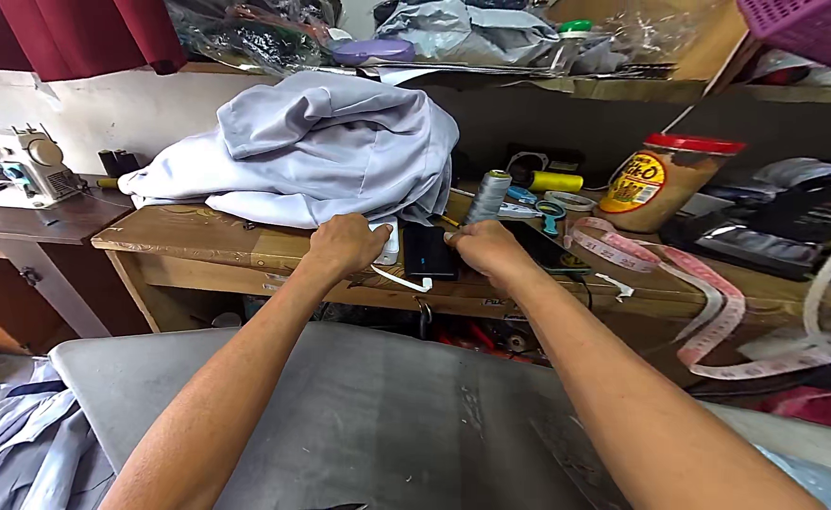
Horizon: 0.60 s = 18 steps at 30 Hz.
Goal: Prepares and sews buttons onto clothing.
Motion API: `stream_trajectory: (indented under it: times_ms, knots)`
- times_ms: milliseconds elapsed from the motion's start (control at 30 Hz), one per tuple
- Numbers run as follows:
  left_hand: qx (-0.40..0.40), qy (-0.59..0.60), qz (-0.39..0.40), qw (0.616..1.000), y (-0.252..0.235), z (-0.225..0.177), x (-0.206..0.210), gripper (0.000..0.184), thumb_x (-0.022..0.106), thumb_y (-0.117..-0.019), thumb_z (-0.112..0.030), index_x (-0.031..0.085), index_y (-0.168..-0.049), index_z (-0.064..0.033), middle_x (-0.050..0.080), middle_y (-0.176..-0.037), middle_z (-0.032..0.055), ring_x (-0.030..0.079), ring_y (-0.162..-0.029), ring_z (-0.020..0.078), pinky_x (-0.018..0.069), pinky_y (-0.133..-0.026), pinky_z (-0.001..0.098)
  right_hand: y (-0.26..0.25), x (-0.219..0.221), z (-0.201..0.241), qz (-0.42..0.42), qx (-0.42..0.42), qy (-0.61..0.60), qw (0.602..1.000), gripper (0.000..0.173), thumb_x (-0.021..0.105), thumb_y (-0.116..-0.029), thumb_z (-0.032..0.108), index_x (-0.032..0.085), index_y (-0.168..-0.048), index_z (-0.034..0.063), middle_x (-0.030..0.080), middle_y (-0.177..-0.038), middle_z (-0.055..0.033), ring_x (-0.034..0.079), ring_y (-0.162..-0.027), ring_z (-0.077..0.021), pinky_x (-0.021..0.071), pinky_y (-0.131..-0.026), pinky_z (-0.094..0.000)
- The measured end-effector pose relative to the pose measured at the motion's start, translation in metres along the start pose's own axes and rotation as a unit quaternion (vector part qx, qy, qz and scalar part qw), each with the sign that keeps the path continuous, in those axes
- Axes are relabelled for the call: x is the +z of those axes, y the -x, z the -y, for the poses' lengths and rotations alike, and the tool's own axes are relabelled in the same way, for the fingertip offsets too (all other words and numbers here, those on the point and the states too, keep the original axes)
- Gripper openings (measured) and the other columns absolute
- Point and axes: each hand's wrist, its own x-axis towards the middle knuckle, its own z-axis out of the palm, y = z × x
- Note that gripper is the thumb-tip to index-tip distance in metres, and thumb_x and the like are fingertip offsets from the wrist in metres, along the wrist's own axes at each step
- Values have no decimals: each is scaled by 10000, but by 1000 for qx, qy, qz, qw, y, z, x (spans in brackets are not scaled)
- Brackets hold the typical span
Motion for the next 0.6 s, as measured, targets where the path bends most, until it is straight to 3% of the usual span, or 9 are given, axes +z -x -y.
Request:
stream_trajectory:
  times_ms: [100, 200, 300, 400, 500, 600]
  knots:
    - [6, 14, -3, 1000, 0, 4, 2, 614, 426, -1067, -532, 666, -916, 13, 664, -967, 231, 661, -982, 399, 497, -807, 630, 6, -1, 6, -1, -36, 95, 995, 307, 564, -1037, 229, 708, -988, -37, 675, -936, -251, 658, -870, -397, 500, -770, -614]
    - [16, 36, -14, 999, -1, 7, 4, 566, 436, -1077, -482, 669, -919, 9, 664, -954, 216, 659, -966, 382, 499, -810, 609, 9, 1, 12, -7, -23, 93, 995, 289, 572, -1023, 206, 692, -953, -48, 667, -952, -258, 653, -907, -406, 492, -772, -616]
    - [22, 52, -19, 998, -2, 11, 5, 549, 443, -1080, -466, 681, -932, 6, 665, -947, 207, 660, -949, 366, 500, -814, 594, 9, 3, 11, -14, -11, 39, 999, 255, 558, -1010, 168, 712, -1039, -34, 694, -970, -230, 678, -895, -364, 520, -790, -592]
    - [49, 68, -41, 996, 2, 20, 7, 543, 451, -1074, -484, 689, -950, -13, 664, -905, 189, 663, -891, 352, 510, -773, 580, 11, 0, 5, -5, -10, -22, 1000, 261, 499, -1034, 136, 670, -1175, -1, 731, -930, -172, 746, -735, -252, 636, -729, -471]
    - [92, 91, -77, 989, 23, 31, 1, 488, 466, -1079, -465, 705, -1096, -41, 684, -933, 175, 670, -857, 329, 525, -747, 561, 28, -14, 1, -18, -80, -4, 997, 277, 505, -1061, 138, 643, -1275, 30, 715, -1046, -204, 733, -848, -319, 596, -793, -550]
    - [117, 81, -85, 986, 39, 41, -13, 407, 511, -1074, -410, 703, -1174, -65, 707, -991, 131, 682, -893, 275, 541, -799, 536, 49, -34, -5, -25, -153, 34, 987, 240, 547, -1056, 147, 670, -1245, 64, 728, -1024, -175, 718, -844, -327, 572, -754, -571]
